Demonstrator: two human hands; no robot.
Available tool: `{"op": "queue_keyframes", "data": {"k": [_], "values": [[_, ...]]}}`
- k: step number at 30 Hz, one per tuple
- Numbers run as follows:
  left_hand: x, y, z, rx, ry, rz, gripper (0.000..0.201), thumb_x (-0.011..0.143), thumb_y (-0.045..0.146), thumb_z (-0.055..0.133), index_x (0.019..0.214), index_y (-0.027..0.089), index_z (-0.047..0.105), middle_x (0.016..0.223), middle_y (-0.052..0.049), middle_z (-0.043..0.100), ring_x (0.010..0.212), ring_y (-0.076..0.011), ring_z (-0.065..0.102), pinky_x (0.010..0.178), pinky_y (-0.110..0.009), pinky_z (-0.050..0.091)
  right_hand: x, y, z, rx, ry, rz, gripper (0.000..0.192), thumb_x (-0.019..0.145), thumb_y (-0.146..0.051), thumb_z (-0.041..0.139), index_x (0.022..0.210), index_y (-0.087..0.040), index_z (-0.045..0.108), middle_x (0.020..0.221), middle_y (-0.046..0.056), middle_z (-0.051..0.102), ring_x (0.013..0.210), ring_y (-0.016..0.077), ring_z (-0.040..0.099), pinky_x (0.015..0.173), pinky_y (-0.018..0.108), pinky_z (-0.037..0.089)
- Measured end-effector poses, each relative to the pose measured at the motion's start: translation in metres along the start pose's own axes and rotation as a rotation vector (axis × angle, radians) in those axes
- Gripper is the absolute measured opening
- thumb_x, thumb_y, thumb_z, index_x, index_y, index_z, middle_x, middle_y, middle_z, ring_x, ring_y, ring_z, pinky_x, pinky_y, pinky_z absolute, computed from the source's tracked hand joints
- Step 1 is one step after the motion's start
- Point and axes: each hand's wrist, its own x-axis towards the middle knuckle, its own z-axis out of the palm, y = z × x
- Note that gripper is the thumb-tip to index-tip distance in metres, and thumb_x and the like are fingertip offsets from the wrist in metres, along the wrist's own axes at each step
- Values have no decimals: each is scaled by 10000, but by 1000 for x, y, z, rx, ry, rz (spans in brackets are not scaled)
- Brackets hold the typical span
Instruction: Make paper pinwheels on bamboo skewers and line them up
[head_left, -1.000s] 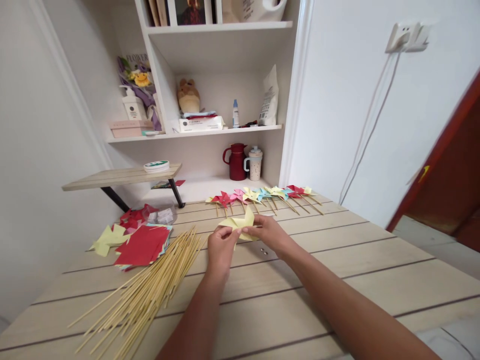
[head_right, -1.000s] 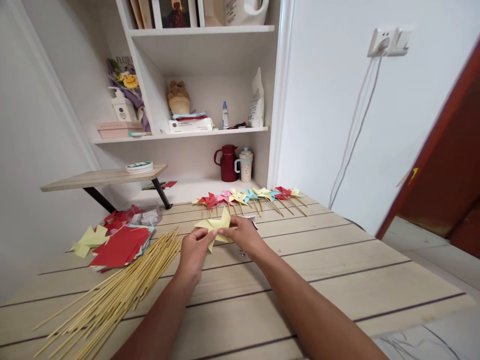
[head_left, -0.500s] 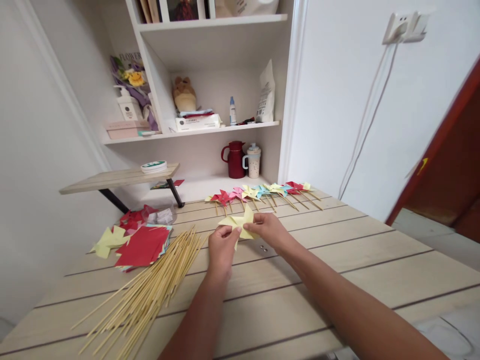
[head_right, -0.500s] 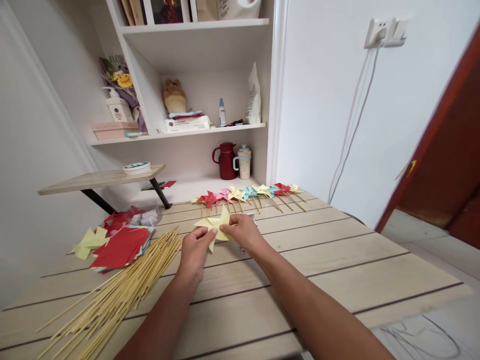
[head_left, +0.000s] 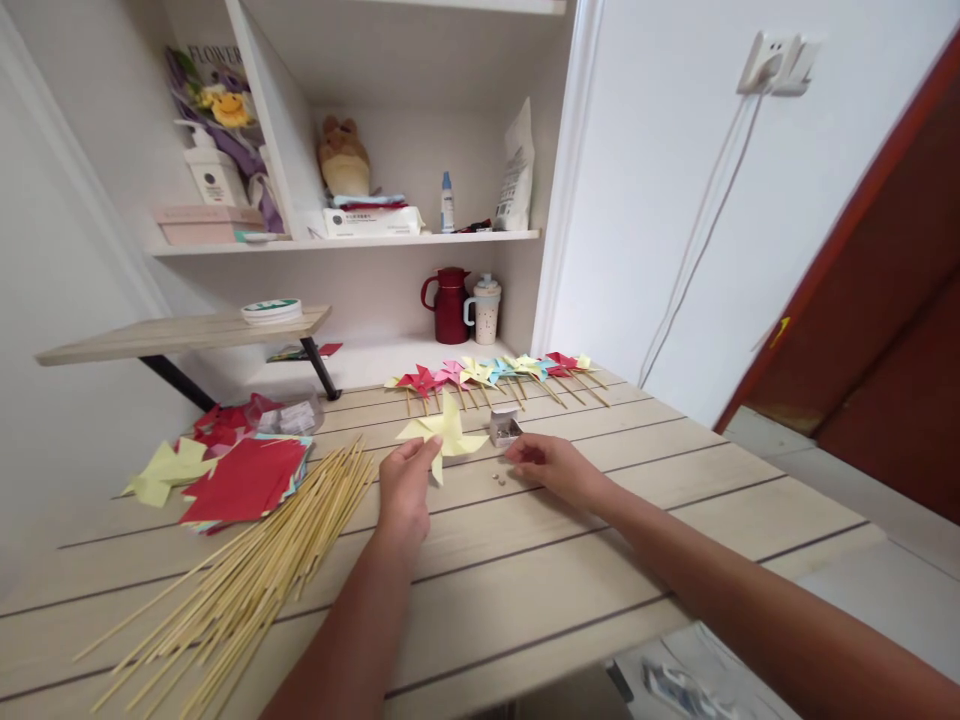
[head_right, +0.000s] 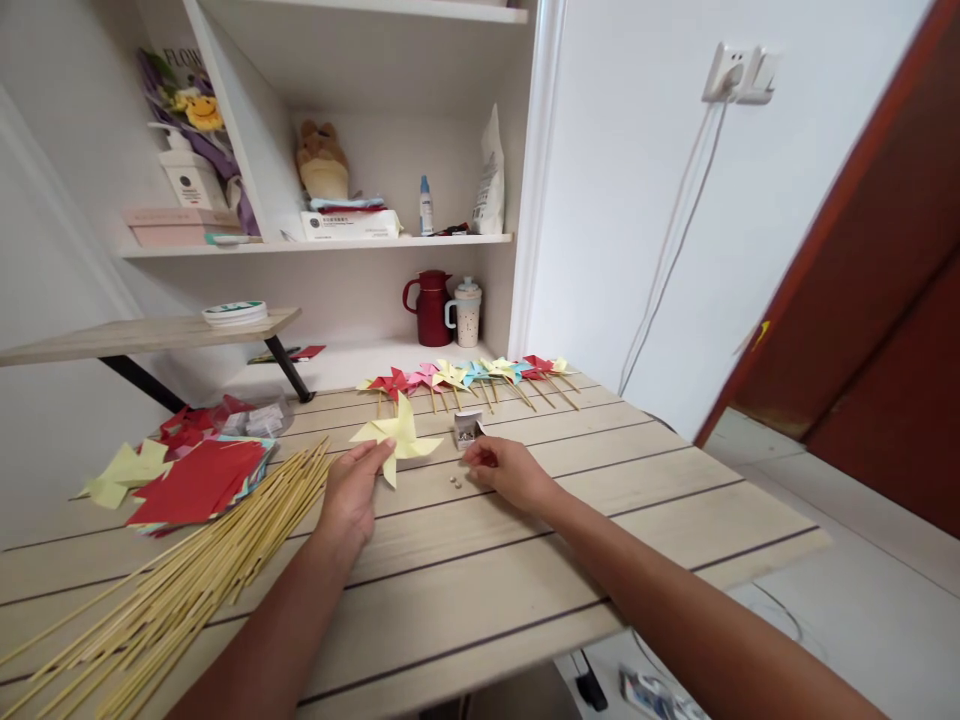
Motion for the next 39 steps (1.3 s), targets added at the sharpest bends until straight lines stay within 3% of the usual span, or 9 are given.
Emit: {"op": "queue_keyframes", "data": {"k": [8,13,20,24,32,39], "values": [[-3,1,0,23,-10,-22,295,568,268,851,791,126,720,784,-46,728,698,-133,630,721,-264,469,2,-14,13,-150,4,6,93,724,-287,703,726,-198,728,720,26,708,680,181,598,633,277,414],[-3,2,0,38,-13,-28,272,579,257,846,783,127,722,775,-45,731,700,-136,635,729,-267,468,8,-8,19,-152,18,51,84,716,-234,683,649,-187,701,691,35,702,657,175,595,602,270,407],[-2,0,-2,48,-56,-27,266,573,268,854,765,138,724,767,-35,729,705,-135,629,738,-263,453,7,-7,7,-81,-194,15,61,659,-214,707,608,-181,703,672,19,685,656,155,591,587,246,414],[-3,1,-2,58,-96,-32,242,569,273,852,721,136,723,744,-32,727,679,-133,625,719,-257,450,10,-11,4,-85,-250,5,53,632,-220,725,605,-184,697,616,-7,652,590,132,535,542,237,364],[-3,0,-3,74,-133,-41,247,566,266,848,741,133,734,784,-51,742,709,-143,643,735,-259,460,13,-13,2,-64,-231,41,147,631,-249,736,602,-183,608,595,-37,582,574,113,484,527,229,333],[-2,-1,-5,77,-150,-43,293,563,298,853,775,130,742,792,-58,740,760,-167,651,790,-290,466,13,-14,3,-20,-209,83,133,663,-292,707,631,-180,645,562,-38,555,538,105,445,527,240,324]]}}
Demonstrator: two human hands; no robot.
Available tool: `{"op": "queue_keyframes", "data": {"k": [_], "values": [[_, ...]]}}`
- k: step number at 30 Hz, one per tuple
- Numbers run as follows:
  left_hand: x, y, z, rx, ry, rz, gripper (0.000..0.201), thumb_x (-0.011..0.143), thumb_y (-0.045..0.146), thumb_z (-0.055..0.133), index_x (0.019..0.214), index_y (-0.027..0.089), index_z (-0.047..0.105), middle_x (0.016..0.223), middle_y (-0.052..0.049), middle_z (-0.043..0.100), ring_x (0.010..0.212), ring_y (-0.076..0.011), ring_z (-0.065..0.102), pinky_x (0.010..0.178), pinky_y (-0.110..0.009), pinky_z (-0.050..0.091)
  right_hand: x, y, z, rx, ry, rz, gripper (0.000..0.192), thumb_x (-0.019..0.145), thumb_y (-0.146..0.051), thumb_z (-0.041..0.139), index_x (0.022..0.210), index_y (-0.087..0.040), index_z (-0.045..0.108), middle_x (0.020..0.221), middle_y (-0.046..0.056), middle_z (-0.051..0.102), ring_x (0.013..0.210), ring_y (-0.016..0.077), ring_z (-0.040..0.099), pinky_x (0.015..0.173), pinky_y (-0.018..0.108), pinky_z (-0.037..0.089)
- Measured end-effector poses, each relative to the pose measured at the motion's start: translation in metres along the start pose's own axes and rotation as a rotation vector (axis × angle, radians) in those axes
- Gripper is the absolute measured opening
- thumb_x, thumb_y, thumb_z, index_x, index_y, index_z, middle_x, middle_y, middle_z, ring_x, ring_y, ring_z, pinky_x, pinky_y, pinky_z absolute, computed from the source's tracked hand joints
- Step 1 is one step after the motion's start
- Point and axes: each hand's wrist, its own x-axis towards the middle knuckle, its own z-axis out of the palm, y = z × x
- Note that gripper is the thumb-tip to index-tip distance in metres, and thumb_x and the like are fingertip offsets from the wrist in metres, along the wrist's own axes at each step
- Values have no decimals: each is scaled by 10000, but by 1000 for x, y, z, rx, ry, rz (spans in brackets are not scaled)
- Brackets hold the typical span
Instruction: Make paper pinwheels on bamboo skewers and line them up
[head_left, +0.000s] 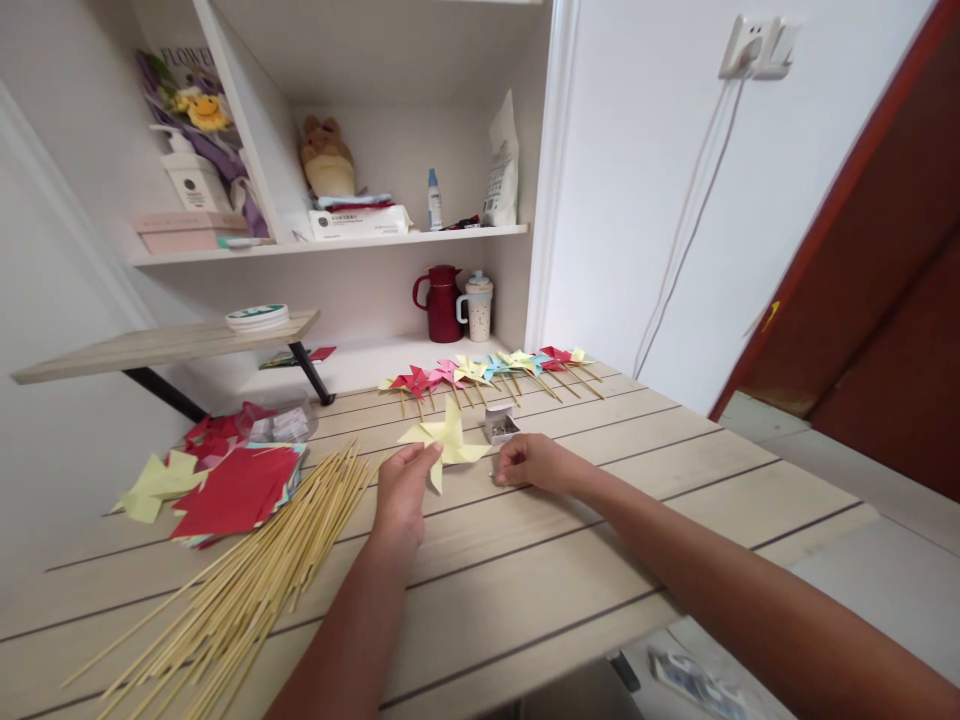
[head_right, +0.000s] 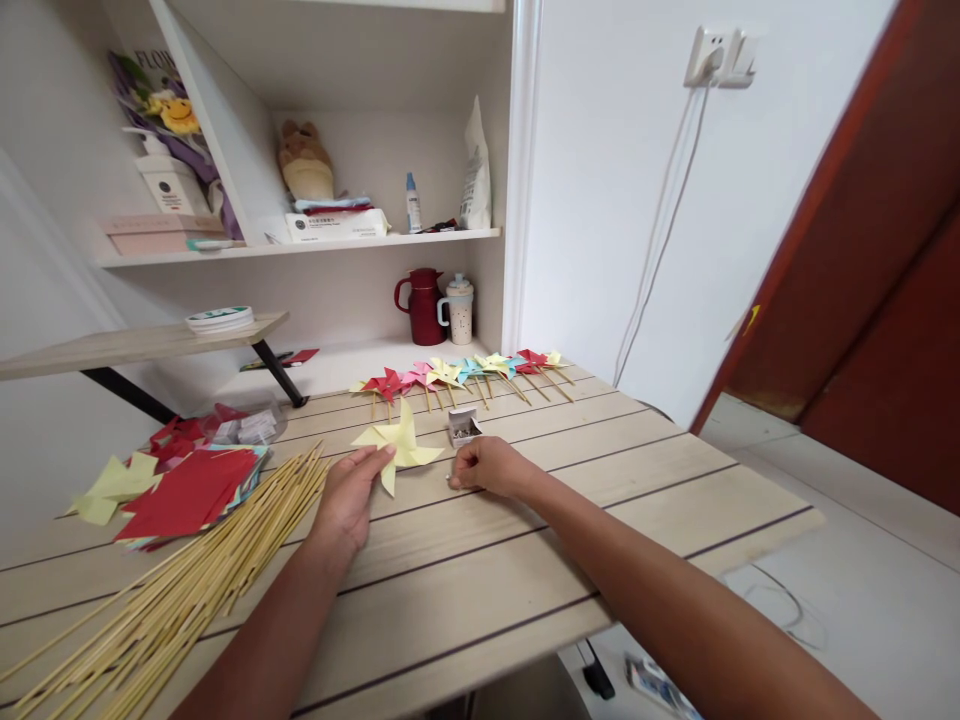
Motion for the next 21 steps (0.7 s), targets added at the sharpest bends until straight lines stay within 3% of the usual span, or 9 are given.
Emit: {"op": "queue_keyframes", "data": {"k": [14,21], "values": [[0,-2,1,4,19,-13,277,557,297,850,745,134,727,779,-52,735,745,-168,634,795,-307,442,-8,11,-5,111,12,-31,283,751,-445,672,735,-162,667,629,-3,578,559,112,442,552,251,328],[-2,-3,2,8,-44,-20,287,574,314,854,759,132,732,789,-60,732,778,-179,641,827,-322,453,-18,16,-13,181,2,-92,182,720,-319,705,819,-167,687,775,23,655,716,148,564,674,261,427]]}}
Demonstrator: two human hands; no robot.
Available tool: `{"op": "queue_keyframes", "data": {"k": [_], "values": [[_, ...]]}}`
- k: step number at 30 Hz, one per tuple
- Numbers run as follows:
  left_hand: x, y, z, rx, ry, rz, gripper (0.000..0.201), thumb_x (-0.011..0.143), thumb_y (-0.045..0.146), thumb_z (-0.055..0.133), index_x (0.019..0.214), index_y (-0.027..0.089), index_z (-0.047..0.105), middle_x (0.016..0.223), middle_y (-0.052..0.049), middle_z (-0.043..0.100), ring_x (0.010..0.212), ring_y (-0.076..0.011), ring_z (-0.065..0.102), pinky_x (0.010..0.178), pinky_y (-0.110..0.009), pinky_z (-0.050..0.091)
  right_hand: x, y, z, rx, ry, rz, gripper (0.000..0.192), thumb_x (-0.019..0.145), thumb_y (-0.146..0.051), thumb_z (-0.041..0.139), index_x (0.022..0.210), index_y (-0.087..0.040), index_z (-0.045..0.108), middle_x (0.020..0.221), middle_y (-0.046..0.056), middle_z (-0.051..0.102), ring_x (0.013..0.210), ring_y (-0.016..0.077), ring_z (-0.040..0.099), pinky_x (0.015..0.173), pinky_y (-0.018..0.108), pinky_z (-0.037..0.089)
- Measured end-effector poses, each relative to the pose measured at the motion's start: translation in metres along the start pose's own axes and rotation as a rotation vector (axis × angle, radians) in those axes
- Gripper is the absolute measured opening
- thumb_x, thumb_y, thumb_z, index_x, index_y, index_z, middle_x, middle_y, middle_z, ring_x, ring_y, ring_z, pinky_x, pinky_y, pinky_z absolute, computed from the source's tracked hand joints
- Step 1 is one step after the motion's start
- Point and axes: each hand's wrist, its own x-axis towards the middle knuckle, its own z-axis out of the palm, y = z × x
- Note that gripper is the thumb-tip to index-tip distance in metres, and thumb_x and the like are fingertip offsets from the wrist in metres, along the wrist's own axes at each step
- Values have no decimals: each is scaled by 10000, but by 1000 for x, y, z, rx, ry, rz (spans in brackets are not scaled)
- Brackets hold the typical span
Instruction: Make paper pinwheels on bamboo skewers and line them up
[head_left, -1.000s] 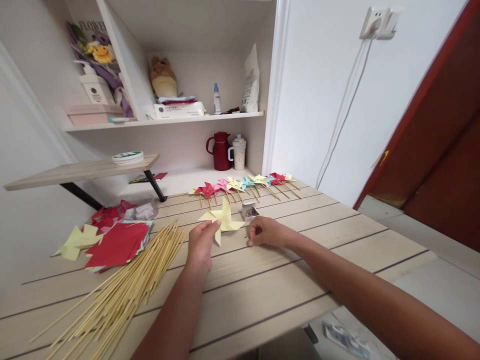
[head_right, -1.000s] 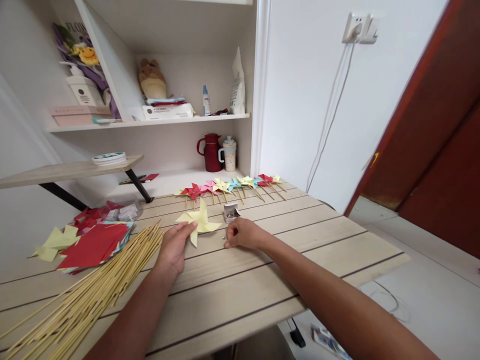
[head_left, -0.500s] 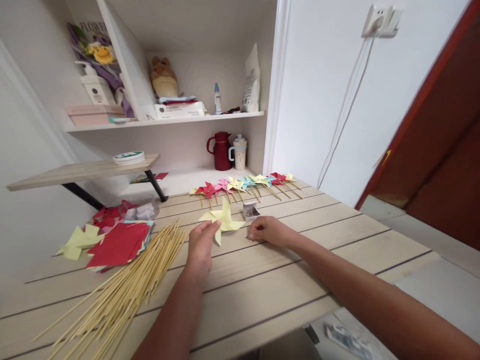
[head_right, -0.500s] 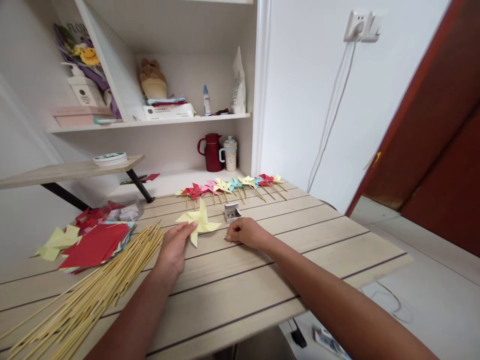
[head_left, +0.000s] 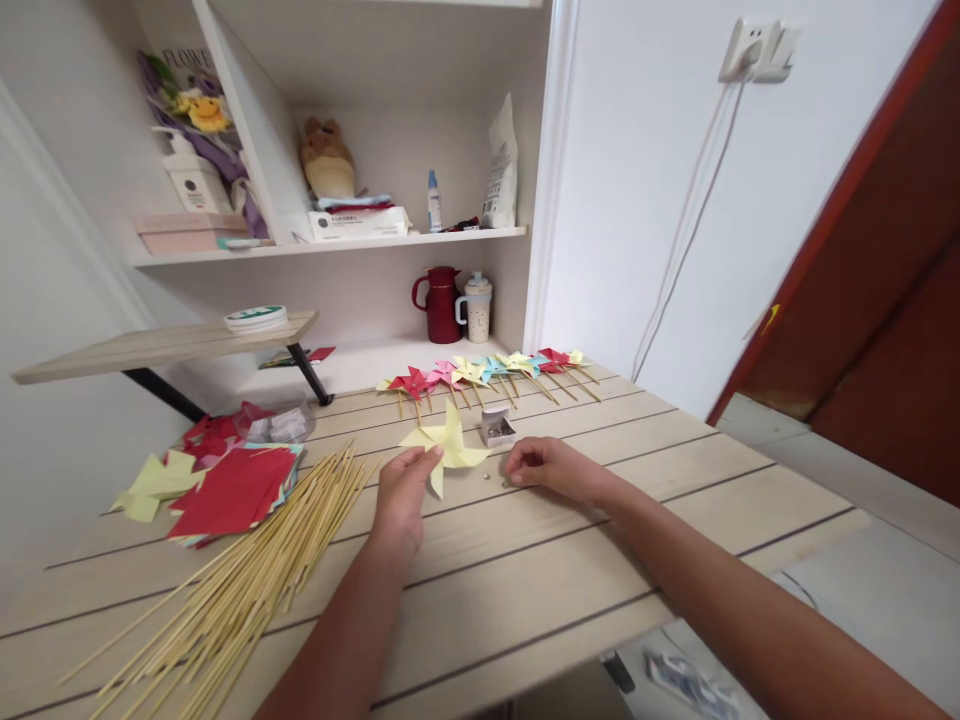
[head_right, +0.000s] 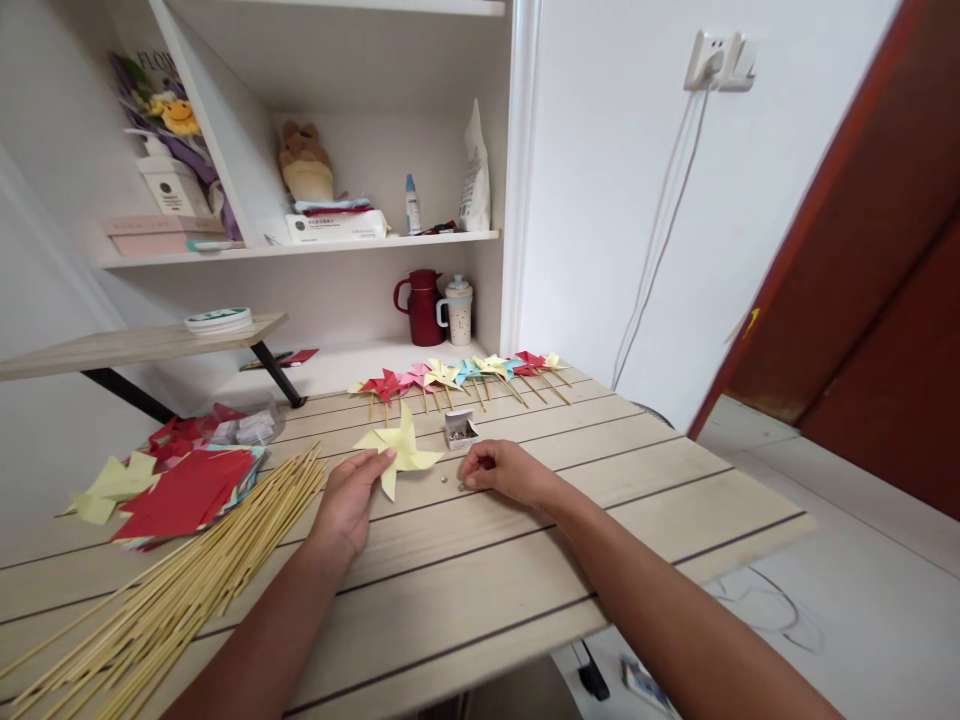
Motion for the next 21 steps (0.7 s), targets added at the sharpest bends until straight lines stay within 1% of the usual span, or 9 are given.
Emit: {"op": "queue_keyframes", "data": {"k": [4,8,12,17,21], "values": [[0,2,1,-30,44,-9,262,561,277,863,734,137,727,771,-46,729,746,-153,630,804,-292,449,-1,-5,4,-98,22,2,150,746,-286,664,834,-172,703,812,32,686,753,163,596,687,264,444],[-1,4,2,-43,56,-16,247,569,263,857,735,134,727,782,-42,728,731,-131,620,789,-269,446,1,-10,10,-203,60,14,114,755,-252,619,769,-174,701,774,31,695,723,163,597,660,259,435],[0,5,2,-52,64,-23,229,581,247,851,741,135,731,774,-34,718,713,-115,608,760,-251,441,3,-11,15,-241,83,23,99,738,-212,598,721,-179,690,753,32,702,697,164,596,640,262,420],[2,6,1,-71,79,-26,201,603,222,844,745,135,732,751,-34,712,693,-115,603,715,-246,442,5,-9,15,-277,78,30,106,740,-196,573,695,-179,667,712,19,686,660,153,583,613,253,401],[2,8,0,-84,92,-34,160,623,203,835,717,140,722,708,-24,697,658,-107,590,660,-232,435,5,-8,15,-298,77,26,119,745,-182,556,693,-181,663,709,14,681,662,146,579,628,247,403]]}}
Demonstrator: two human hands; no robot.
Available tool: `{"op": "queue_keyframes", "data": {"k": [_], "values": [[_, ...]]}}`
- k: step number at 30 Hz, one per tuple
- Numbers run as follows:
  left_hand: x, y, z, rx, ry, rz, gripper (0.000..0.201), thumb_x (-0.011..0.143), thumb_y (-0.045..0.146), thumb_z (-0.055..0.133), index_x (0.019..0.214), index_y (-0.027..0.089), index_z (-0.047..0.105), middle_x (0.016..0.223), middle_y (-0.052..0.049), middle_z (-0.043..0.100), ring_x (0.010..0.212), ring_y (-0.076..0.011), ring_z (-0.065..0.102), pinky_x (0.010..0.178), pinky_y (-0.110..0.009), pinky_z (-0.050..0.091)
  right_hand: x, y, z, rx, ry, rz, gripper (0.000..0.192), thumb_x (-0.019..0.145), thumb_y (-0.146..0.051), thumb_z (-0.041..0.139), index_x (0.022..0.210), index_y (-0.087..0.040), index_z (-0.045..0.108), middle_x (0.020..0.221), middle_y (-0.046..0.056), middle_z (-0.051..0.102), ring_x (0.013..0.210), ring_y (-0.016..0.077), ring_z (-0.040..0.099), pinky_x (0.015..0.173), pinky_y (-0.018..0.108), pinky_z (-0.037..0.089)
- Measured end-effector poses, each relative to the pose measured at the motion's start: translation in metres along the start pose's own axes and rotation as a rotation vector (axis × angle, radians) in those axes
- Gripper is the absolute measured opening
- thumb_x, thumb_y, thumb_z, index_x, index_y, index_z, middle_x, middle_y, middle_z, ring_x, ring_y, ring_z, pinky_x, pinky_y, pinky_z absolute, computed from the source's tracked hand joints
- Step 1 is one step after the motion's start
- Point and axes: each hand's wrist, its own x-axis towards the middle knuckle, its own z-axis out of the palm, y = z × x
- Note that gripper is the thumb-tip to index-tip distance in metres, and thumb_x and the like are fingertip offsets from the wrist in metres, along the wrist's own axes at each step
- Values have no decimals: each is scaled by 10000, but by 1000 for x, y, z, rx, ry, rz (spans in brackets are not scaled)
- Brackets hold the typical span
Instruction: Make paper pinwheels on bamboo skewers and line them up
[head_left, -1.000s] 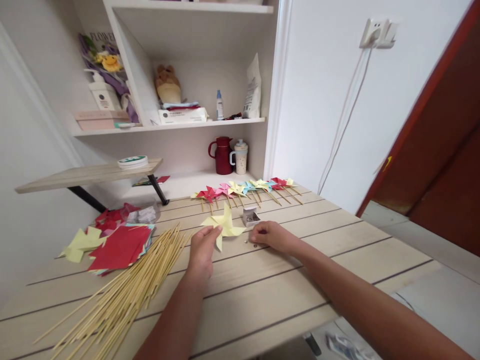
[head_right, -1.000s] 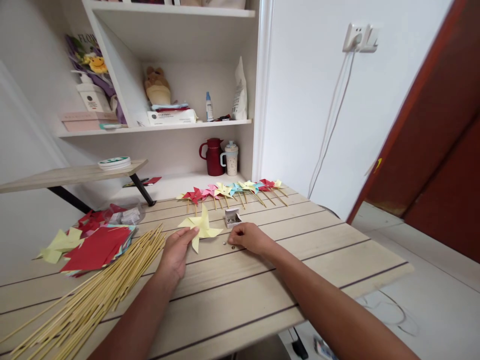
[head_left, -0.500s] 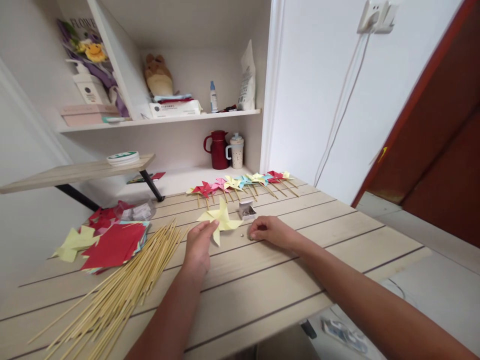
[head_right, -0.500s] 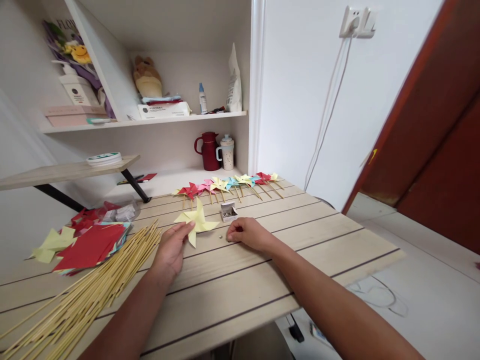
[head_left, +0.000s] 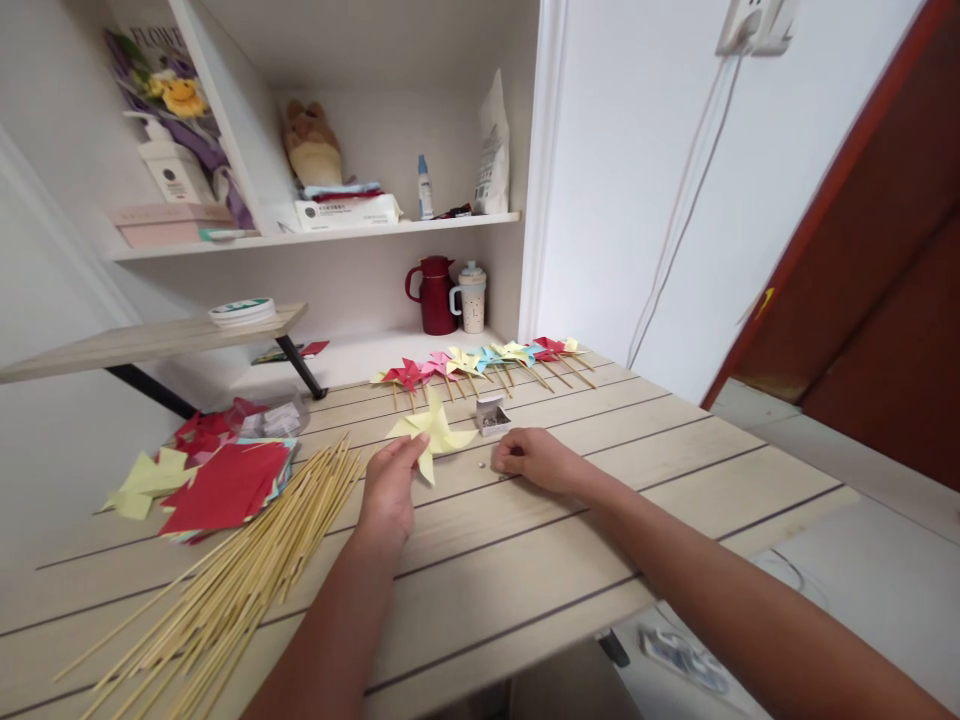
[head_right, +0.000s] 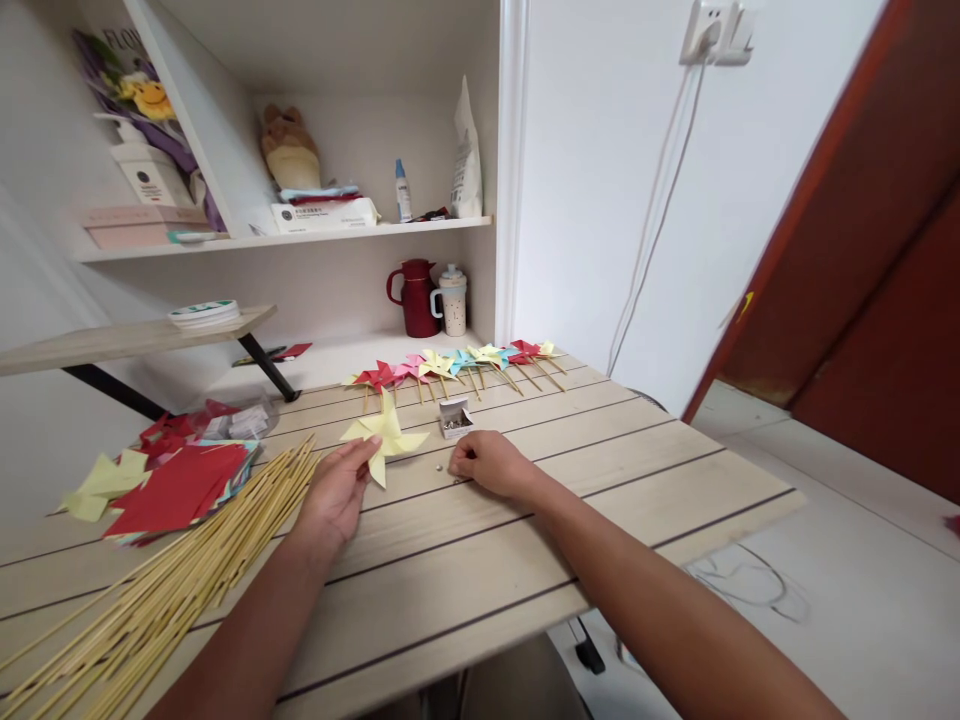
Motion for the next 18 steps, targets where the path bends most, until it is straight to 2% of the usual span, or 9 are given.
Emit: {"op": "queue_keyframes", "data": {"k": [8,14,18], "values": [[-1,1,1,-18,12,-19,153,625,172,832,707,136,707,720,-31,707,653,-104,600,668,-233,443,-1,-4,2,-40,37,-8,48,708,-175,615,714,-192,659,742,16,665,702,160,569,629,249,386],[-2,2,3,-15,18,-29,195,584,196,850,694,128,703,708,-24,698,649,-100,595,662,-226,427,-9,1,-7,36,-15,-34,133,803,-224,563,821,-182,688,838,37,693,773,168,601,690,258,430],[-1,2,2,-13,10,-26,198,583,201,848,707,133,710,719,-26,703,668,-108,599,671,-230,432,-15,6,-11,126,-80,-66,127,785,-240,615,858,-177,698,858,42,698,789,170,606,712,264,446]]}}
